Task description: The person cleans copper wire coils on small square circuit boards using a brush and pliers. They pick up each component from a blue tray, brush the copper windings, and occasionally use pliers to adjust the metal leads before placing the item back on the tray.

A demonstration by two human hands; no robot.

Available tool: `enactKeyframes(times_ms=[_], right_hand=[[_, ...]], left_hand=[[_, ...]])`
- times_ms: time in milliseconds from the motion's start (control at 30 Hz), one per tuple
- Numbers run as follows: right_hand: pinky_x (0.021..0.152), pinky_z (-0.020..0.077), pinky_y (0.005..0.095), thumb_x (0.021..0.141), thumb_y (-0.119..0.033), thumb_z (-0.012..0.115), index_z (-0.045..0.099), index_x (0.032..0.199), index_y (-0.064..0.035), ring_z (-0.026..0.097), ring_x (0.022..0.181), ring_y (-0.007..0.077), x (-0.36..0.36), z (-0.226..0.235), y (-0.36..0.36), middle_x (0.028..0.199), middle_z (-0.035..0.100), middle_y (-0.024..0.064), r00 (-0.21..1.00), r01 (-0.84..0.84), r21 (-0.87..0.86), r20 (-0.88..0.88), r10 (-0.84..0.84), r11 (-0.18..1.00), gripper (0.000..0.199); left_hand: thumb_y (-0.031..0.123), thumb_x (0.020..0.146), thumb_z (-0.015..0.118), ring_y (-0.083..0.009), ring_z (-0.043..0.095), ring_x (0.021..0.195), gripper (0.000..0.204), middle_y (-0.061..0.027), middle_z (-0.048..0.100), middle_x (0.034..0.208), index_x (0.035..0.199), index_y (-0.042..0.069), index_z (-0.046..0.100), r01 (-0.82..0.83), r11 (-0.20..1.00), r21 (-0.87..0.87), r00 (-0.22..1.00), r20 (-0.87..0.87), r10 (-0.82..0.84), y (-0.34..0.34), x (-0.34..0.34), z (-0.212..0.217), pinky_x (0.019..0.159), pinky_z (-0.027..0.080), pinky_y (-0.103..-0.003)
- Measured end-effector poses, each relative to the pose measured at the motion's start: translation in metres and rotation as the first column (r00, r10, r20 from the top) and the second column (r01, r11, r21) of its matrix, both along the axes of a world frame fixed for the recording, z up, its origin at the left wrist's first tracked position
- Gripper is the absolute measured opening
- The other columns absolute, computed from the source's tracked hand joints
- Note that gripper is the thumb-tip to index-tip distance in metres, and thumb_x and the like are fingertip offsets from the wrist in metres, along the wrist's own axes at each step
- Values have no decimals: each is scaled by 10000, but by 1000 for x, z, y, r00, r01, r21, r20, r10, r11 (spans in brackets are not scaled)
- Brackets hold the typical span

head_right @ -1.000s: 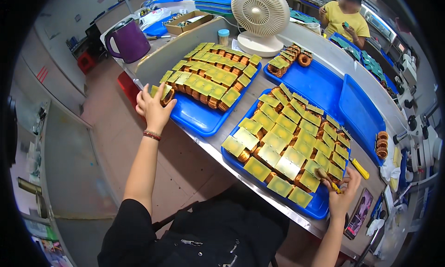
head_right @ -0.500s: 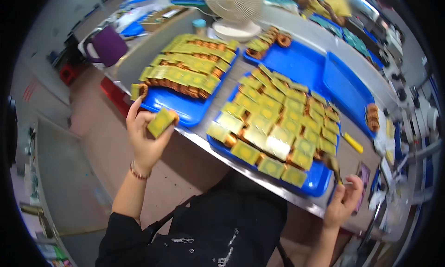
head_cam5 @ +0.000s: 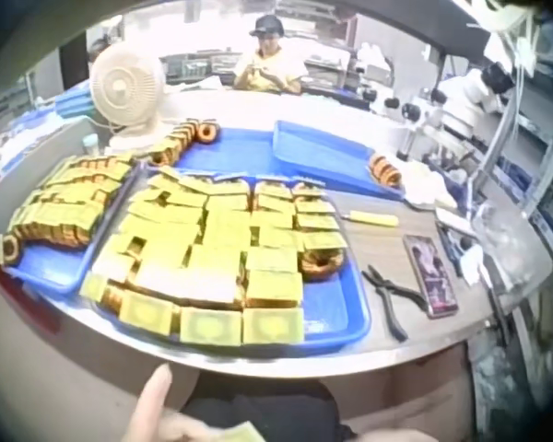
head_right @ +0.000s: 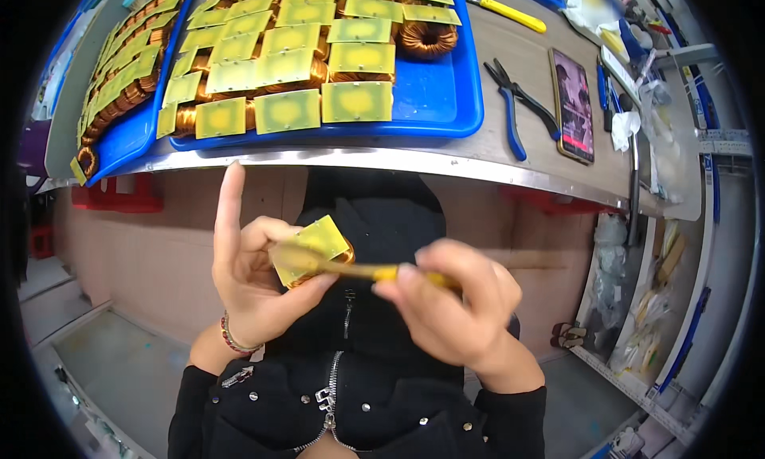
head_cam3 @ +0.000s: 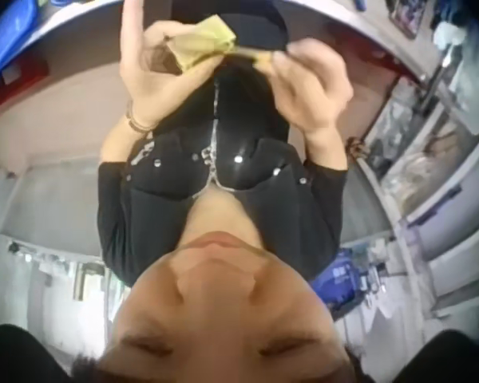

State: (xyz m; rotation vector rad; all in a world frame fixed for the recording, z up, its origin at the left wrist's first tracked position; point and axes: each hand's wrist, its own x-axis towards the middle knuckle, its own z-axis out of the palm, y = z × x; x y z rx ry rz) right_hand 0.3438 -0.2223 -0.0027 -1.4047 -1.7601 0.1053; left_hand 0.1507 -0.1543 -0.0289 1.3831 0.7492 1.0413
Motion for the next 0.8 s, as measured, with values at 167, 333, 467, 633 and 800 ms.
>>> enactKeyframes(times_ms=[167, 333, 467, 633, 800], right_hand=[[560, 415, 200, 699, -90, 745, 565, 951, -10, 516, 686, 106, 30, -57, 3, 1002, 507, 110, 763, 111, -231, -604, -232, 967, 320], [498, 310, 146, 415, -154, 902, 230, 1332, -31, 375, 575, 33, -4, -66, 1, 1252, 375, 86, 343, -540, -142, -937, 63, 829, 1143], [548, 417, 167, 553, 30, 809, 311, 1285, -18, 517, 719, 54, -23, -68, 6, 1307, 379, 153, 438, -504, -43, -873, 213, 862, 887], [531, 455, 190, 635, -28, 762, 445, 1175, -41, 563, 677, 92, -25, -65, 8, 1186, 507, 165, 698, -296, -7, -684, 211, 955, 626], [570, 511, 248, 682, -94, 723, 562, 1034, -74, 613, 693, 182, -25, -53, 14, 1072, 548, 133, 955, -149, 120, -242, 175, 982, 388]], left_hand=[[-125, 663, 666, -145, 610, 839, 1001, -75, 580, 849, 1394, 37, 2, 123, 945, -304, 977, 204, -61, 2, 8, 4, 770, 488, -269], [-145, 670, 649, -158, 608, 860, 987, -102, 587, 874, 1392, 49, 6, 200, 870, -450, 956, 283, -73, 2, 17, 5, 796, 487, -289], [-139, 709, 625, -171, 590, 914, 906, -144, 577, 962, 1381, 48, 47, 254, 829, -499, 930, 362, -66, -1, 20, 6, 821, 483, -303], [13, 811, 606, -169, 424, 1134, 651, -116, 419, 1195, 1326, 0, 208, 366, 824, -433, 857, 502, -117, -14, 22, -12, 959, 354, -299], [54, 803, 619, -176, 405, 1149, 770, -103, 382, 1231, 1389, 4, 122, 402, 802, -441, 871, 454, -187, -9, 16, -7, 970, 329, -303]])
